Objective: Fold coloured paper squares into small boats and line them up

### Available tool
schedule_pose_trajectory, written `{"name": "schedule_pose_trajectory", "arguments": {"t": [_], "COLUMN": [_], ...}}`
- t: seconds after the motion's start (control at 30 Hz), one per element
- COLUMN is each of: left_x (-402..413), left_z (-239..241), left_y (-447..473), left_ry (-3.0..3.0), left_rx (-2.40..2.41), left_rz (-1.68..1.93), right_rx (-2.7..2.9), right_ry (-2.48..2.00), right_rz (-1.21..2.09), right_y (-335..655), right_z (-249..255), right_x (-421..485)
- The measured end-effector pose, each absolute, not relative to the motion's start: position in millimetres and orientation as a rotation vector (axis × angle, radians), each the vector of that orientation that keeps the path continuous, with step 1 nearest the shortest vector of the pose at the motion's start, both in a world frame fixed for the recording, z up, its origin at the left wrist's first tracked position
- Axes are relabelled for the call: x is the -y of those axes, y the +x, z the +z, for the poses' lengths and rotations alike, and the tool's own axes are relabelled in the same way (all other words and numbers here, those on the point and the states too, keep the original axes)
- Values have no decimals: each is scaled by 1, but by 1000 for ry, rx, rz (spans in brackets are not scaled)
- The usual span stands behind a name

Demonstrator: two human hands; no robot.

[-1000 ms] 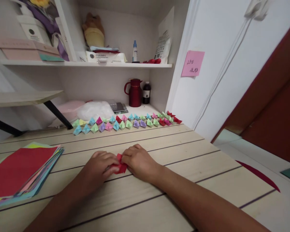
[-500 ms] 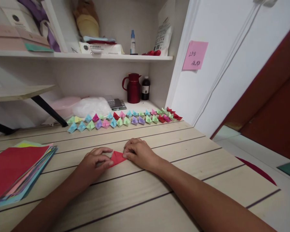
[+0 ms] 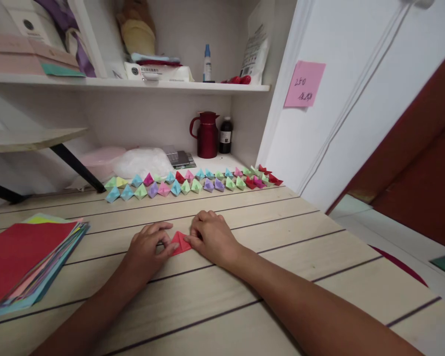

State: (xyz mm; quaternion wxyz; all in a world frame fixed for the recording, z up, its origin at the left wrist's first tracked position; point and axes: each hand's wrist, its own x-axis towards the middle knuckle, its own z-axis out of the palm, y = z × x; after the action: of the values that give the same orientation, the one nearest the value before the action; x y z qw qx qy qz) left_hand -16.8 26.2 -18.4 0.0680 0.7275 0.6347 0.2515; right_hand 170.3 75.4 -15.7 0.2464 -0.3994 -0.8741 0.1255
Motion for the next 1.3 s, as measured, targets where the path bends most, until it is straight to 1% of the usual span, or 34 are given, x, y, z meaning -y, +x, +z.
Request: {"name": "schedule_pose_trajectory", "arguments": {"t": [0.27,0.4,0.5,0.63,0.77,0.9,1.0,1.1,1.3], "left_x": [-27,-27,-28,-30,-33,-34,-33,-32,-29], "left_z": [-24,-27,-27,-27,-28,-26,-24,-22,-13], "left_y": [-21,-21,-22,-25,-30,-31,-29,-28,-27], "left_ry": [2334,2445,2615,2646,2653,2645,2634,2627,2615], "left_rx": [-1895,-1852,-1727,-1667,-1627,-1611,-1624,-1639,-1642], "left_rz": [735,851,818,655,675,648,589,551,472], "right_rx": [2395,2414,2404,2371,2317,2154,2206,2300,2362], "right_ry": [-1077,-893,-810,-868,-906,-831,-737,-706,-833], "right_rz": [199,232,285,413,498,529,447,434,621], "right_y": [169,168,167,174,187,193,189,178,174], "right_z": [-19,-21,-24,-25,-20,-9,-7,-13,-20], "right_x": [-74,-74,-76,-83,-88,-83,-76,-71,-77]}}
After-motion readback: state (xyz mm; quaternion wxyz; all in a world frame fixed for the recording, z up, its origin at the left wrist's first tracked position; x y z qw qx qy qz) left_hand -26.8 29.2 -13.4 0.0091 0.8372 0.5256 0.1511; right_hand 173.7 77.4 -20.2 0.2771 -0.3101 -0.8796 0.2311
